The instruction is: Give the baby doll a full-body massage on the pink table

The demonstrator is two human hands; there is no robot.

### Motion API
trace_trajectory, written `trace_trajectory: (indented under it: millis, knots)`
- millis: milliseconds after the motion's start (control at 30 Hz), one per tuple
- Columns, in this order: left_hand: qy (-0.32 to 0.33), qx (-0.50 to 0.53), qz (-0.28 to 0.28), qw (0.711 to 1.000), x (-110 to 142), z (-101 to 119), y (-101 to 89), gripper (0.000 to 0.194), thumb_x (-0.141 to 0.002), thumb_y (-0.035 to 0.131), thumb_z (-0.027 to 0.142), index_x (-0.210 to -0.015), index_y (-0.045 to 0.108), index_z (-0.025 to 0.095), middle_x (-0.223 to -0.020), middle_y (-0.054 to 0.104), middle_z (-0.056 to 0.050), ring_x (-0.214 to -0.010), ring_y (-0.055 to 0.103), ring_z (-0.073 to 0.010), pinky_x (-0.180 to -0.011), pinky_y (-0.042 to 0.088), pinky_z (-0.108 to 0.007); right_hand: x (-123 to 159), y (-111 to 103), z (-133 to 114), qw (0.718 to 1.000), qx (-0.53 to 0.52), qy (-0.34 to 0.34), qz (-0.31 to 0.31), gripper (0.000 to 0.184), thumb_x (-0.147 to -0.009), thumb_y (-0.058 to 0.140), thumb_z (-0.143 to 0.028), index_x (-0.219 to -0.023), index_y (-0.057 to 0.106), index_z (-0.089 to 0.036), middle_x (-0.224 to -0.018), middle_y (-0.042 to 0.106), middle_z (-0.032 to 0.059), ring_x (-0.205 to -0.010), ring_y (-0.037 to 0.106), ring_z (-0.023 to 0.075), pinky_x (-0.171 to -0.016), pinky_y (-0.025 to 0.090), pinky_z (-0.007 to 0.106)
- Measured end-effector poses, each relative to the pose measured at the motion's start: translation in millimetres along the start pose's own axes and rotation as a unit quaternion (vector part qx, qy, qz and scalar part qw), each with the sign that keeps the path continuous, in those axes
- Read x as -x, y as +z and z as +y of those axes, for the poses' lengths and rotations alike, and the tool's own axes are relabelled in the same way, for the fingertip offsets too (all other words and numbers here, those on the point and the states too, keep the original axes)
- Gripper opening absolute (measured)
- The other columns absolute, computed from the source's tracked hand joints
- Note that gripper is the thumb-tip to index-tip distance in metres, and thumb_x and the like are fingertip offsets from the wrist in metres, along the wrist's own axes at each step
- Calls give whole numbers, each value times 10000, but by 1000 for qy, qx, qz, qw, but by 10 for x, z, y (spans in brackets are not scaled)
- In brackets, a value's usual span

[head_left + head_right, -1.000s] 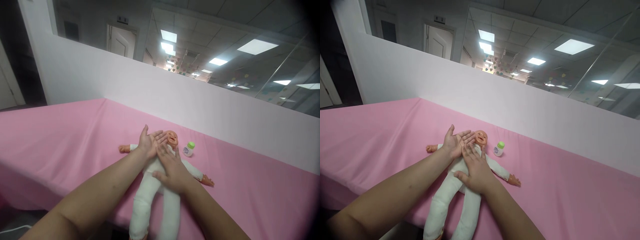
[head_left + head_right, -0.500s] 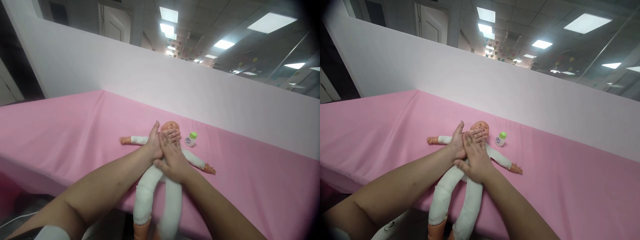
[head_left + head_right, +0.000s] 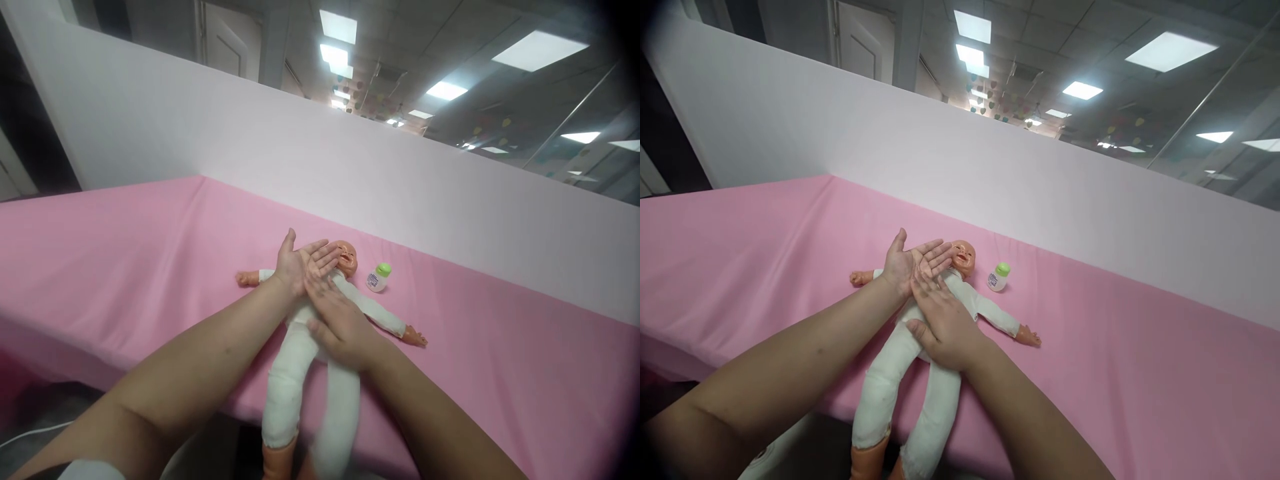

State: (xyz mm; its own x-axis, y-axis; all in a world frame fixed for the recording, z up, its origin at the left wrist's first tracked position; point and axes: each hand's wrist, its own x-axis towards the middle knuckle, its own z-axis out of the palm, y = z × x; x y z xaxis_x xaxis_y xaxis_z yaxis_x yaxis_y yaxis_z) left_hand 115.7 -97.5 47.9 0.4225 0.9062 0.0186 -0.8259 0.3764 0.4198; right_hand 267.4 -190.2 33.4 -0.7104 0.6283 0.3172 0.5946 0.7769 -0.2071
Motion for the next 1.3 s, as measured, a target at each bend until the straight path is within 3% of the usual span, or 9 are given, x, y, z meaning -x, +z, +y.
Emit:
trace_trajectory:
  millis: [167,267,433,567,800,967,1133,1300]
  knots:
    - [-43,0,-32,999,39,-153,81,925,-937,352,785,-1370,571,-3,-1311,655,-307,-1243,647,-396,-961,581,-458,16,65,-27,1000,4,-4,29,898,-1030,408,-605,-1652,-82,-183,-1729,53,112,-1603,60,324,-1294,131,575]
    - [-79,-14,-22,997,73,-253,101,919,-932,372,780,-1376,580,3,-1315,659,-298,-1262,630,-406,-982,561,-476,12,107,19,998,24,21,48,1014,-982,454,-684,-1643,-133,-188,-1731,23,113,-1602,24,341,-1294,103,584]
    - [-97,-24,20,995,113,-313,163,889,-934,385,767,-1412,557,38,-1307,668,-277,-1247,640,-384,-988,548,-479,-38,158,107,993,45,88,64,908,-1020,431,-625,-1653,-86,-229,-1729,79,99,-1603,58,324,-1290,55,598]
    - [-74,-16,16,997,70,-237,141,881,-938,386,760,-1434,523,45,-1309,658,-280,-1179,675,-377,-966,556,-486,-53,172,149,989,53,118,68,868,-1023,444,-605,-1663,12,-211,-1720,144,113,-1601,102,318,-1289,58,604]
    - [-27,-19,-4,999,-18,-22,-21,869,-918,416,776,-1421,526,76,-1286,674,-262,-1094,713,-358,-873,594,-448,12,97,123,998,36,31,46,773,-1043,423,-536,-1663,108,-199,-1697,229,121,-1585,198,315,-1279,154,615]
    - [-35,-17,-21,999,-10,-51,8,895,-919,370,798,-1408,541,69,-1271,681,-274,-1088,718,-367,-868,594,-467,37,107,54,998,6,-29,50,807,-1034,386,-582,-1663,114,-157,-1713,183,120,-1591,169,322,-1287,210,563]
    - [-80,-29,-49,995,48,-184,77,910,-930,309,804,-1382,572,59,-1309,664,-285,-1155,691,-395,-952,552,-509,21,148,54,998,37,0,59,982,-990,424,-676,-1655,-65,-144,-1729,79,133,-1598,79,359,-1292,131,595]
    - [-99,-42,-30,994,85,-278,114,895,-904,378,817,-1366,581,77,-1314,661,-277,-1207,658,-417,-1015,509,-548,-5,150,137,993,75,61,65,953,-999,446,-652,-1657,-67,-191,-1730,86,113,-1602,70,339,-1292,57,606]
